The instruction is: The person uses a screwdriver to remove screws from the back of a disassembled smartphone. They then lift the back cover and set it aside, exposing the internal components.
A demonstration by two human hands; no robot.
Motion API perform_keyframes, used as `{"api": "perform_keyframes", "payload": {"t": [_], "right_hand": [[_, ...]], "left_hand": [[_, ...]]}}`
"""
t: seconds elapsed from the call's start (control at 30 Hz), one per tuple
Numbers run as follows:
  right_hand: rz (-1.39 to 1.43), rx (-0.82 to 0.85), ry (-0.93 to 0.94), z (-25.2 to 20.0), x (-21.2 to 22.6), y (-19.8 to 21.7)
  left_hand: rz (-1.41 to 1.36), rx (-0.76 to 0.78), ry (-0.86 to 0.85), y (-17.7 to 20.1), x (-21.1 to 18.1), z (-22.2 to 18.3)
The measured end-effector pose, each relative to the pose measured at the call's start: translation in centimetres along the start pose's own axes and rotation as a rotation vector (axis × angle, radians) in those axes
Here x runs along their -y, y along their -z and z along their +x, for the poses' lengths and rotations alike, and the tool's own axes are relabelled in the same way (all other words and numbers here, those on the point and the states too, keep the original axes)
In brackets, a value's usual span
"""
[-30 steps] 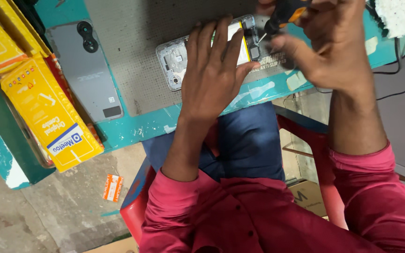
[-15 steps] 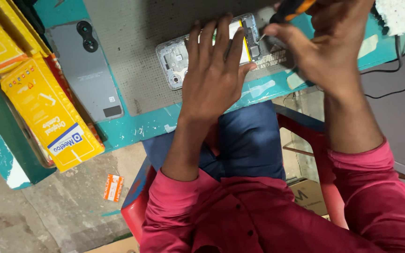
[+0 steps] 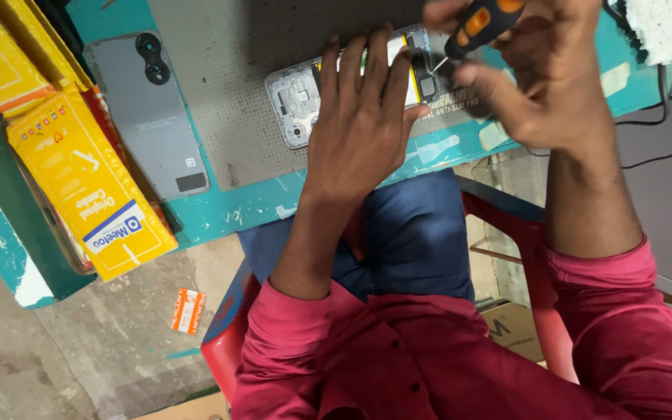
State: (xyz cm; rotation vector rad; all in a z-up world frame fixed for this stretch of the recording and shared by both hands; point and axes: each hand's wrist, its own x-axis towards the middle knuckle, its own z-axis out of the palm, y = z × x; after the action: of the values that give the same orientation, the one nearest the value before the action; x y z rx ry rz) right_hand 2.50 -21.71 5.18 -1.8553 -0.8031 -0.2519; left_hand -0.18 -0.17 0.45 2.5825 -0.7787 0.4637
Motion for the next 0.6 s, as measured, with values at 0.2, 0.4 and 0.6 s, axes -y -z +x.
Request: {"api": "perform_keyframes", "payload": {"t": [0.2, 0.4, 0.6], "right_hand": [[-0.025, -0.011, -0.022, -0.8, -0.3, 0.4], [-0.183, -0.020, 0.048, 0.2, 0.5, -0.3], [-0.053, 0.005, 0.040, -0.1, -0.2, -0.4]], "left_hand": [[-0.008, 0.026, 0.010, 0.2, 0.1, -0.1], [-0.010, 0.000, 0.003, 0.1, 0.1, -0.1], [-0.024, 0.000, 0.014, 0.0, 0.1, -0.1]]}}
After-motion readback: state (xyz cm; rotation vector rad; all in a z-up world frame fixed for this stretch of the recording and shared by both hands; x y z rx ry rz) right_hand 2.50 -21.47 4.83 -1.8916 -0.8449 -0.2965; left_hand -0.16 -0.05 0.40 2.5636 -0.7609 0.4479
